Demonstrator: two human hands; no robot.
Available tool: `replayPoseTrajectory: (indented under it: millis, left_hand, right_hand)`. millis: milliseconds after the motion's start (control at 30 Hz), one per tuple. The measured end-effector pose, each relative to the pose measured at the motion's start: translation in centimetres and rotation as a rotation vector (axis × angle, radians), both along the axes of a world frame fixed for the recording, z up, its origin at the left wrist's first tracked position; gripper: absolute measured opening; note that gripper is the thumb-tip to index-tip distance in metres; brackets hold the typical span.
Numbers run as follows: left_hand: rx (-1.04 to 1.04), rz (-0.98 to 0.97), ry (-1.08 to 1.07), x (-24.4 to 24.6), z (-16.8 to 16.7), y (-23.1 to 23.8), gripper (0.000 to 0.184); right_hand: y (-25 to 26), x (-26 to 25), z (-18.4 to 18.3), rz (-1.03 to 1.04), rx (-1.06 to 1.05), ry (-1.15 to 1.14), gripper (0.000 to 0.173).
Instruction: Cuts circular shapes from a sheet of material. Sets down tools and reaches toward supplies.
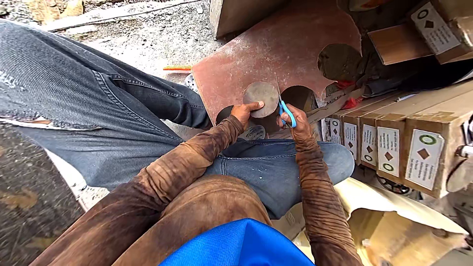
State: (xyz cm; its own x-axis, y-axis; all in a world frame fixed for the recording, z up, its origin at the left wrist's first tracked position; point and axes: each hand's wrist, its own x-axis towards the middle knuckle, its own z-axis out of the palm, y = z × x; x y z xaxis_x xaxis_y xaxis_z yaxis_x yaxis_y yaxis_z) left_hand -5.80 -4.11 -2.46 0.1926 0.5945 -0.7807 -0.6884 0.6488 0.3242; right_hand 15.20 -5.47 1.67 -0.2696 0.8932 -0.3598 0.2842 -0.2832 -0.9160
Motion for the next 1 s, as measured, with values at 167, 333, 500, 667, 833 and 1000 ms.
replayPoseTrajectory:
  millis: [167, 333, 500, 667, 833, 1000]
  left_hand:
    - [0.0, -0.03, -0.004, -0.1, -0.3, -0.2, 0.025]
    - [0.0, -0.066, -0.005, 0.2, 0.1, -0.4, 0.027]
    - [0.005, -0.083, 0.035, 0.1, -0.6, -0.5, 0.028]
    - [-0.021, -0.101, 0.039, -0.3, -0.6, -0.3, 0.03]
    - [-0.03, -0.082, 0.044, -0.3, -0.8, -0.2, 0.025]
    - [-0.028, -0.059, 0.029, -0.5, -1.3, -0.2, 0.022]
  right_hand:
    - [-0.1, 0.8, 0.0, -0.006, 0.0, 0.025, 0.033]
    - [1.2, 2.4, 0.2, 0.105, -0.058, 0.002, 0.044]
    - [2.1, 2.6, 0.1, 0.202, -0.123, 0.051, 0.053]
    - [2.4, 2.5, 0.7, 0.221, -0.101, -0.032, 0.049]
    - [3.1, 2.7, 0.8, 0.205, -0.15, -0.003, 0.035]
    - [2.8, 2.4, 0.8, 0.172, -0.111, 0.008, 0.025]
